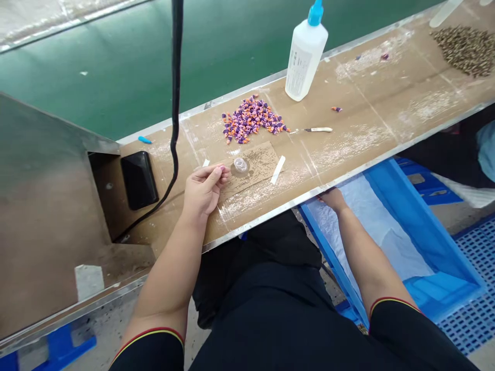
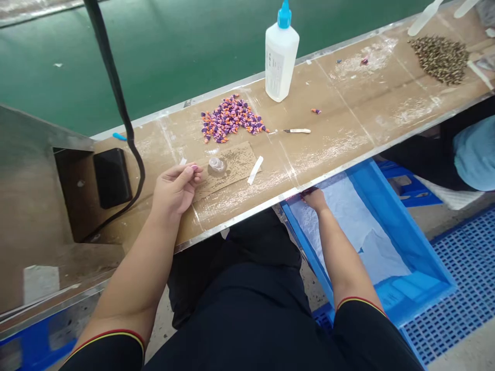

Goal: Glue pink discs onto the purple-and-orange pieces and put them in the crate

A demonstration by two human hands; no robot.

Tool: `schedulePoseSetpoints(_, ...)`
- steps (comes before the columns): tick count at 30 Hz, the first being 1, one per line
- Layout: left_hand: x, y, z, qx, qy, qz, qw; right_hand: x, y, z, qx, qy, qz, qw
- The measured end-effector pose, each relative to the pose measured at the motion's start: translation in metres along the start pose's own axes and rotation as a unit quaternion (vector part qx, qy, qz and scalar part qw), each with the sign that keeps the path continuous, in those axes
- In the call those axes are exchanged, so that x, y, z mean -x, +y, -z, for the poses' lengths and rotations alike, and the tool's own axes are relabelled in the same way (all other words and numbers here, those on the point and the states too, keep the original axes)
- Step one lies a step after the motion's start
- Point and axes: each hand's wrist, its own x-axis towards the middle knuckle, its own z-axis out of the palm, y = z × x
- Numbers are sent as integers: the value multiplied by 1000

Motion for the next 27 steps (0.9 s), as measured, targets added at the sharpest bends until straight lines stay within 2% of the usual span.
schedulePoseSetpoints(4, -1, 4, 3, 19, 9, 41, 999, -14, -1, -2, 91, 2, 76, 993)
schedulePoseSetpoints(10, 0, 3, 3, 9, -13, 53, 998, -24, 1, -6, 157, 18, 176, 972)
schedulePoseSetpoints(18, 1, 6, 1, 15, -23, 55, 998, -25, 2, -12, 197, 11, 193, 961)
schedulePoseSetpoints(27, 0, 9, -2, -1, -9, 54, 998, -13, -10, -14, 186, 28, 164, 968)
